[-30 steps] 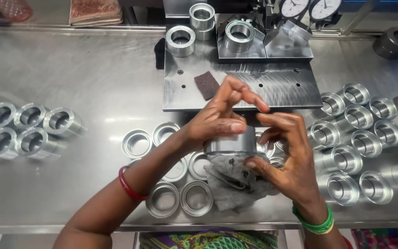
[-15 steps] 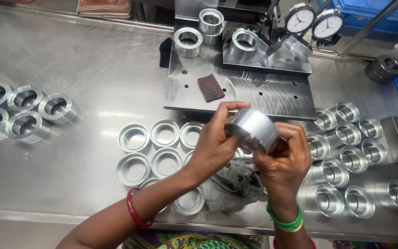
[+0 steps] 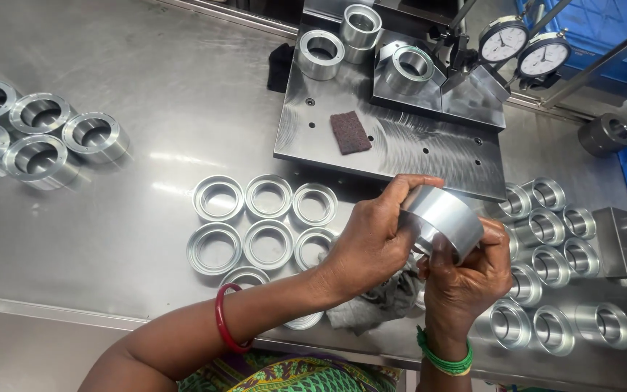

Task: Cleaning and inspecting machined metal rings on a quality control table.

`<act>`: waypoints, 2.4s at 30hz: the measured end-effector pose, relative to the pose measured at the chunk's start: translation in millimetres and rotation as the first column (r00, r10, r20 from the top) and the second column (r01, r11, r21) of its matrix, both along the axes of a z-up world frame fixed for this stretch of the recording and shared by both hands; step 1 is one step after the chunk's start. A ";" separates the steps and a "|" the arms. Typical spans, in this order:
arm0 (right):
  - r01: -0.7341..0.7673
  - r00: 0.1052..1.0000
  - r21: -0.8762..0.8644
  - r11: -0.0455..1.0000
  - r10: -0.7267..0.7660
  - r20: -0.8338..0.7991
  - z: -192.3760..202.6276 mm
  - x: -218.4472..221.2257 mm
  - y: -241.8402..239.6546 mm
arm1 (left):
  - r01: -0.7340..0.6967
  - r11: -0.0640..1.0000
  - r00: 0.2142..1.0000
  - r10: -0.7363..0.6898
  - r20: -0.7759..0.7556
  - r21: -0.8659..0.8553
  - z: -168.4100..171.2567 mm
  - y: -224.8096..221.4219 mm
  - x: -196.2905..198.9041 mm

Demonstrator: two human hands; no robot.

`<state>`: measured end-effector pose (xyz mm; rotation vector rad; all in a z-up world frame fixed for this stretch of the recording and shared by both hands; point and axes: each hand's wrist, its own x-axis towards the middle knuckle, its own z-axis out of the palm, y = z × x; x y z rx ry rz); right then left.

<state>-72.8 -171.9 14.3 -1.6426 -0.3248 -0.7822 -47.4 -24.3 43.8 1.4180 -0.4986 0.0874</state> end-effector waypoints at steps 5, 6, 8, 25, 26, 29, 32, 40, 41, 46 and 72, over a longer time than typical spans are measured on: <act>-0.011 1.000 0.047 0.999 0.011 0.009 -6.5 -1.0 -1.0 | 0.001 1.000 0.996 0.000 0.093 -0.009 -6.2 -0.4 -1.4; -0.005 1.000 0.048 0.999 0.004 0.010 -6.8 -1.1 -0.9 | -0.007 1.000 0.992 0.009 0.124 -0.014 -7.0 -0.4 -1.7; 0.004 1.000 0.053 0.999 -0.004 0.002 -4.7 -1.1 1.5 | 0.001 1.000 0.993 0.000 0.114 -0.006 -2.9 2.6 -2.6; -0.038 0.960 -0.470 0.882 -0.098 -0.261 -15.1 10.0 -8.3 | 0.201 0.863 0.978 -0.206 -0.042 0.464 0.2 45.5 -3.3; -0.111 0.940 -0.457 0.882 -0.056 -0.337 -13.3 7.7 -4.6 | 0.275 0.881 0.961 -0.235 -0.147 0.384 -4.0 49.2 -5.0; -0.288 0.904 -0.425 0.858 0.098 -0.416 -27.3 8.1 -1.7 | 0.334 0.903 0.927 -0.262 -0.270 0.271 -26.4 64.1 -9.0; -0.410 0.854 -0.351 0.842 0.219 -0.473 -41.8 13.0 -10.8 | 0.309 0.896 0.934 -0.221 -0.281 0.320 -33.5 82.5 -11.7; -0.177 0.785 -0.647 0.741 -0.290 -0.548 -35.9 -5.4 -49.3 | -0.393 0.605 0.906 0.382 0.180 0.693 -77.5 190.7 31.0; -0.191 0.865 -0.714 0.674 -0.228 -0.447 -39.4 -12.4 -51.2 | -0.489 0.460 0.854 0.425 0.300 0.741 -93.8 202.5 45.3; -0.089 0.986 -0.859 0.505 -0.077 -0.147 -51.9 -25.8 -29.7 | -0.493 0.236 0.831 0.414 0.372 0.837 -114.0 209.8 81.9; -0.257 0.876 -0.195 0.947 0.142 -0.461 -2.6 -81.3 -140.9 | 0.683 0.695 0.720 -0.589 -0.367 0.225 -18.9 -12.9 -17.2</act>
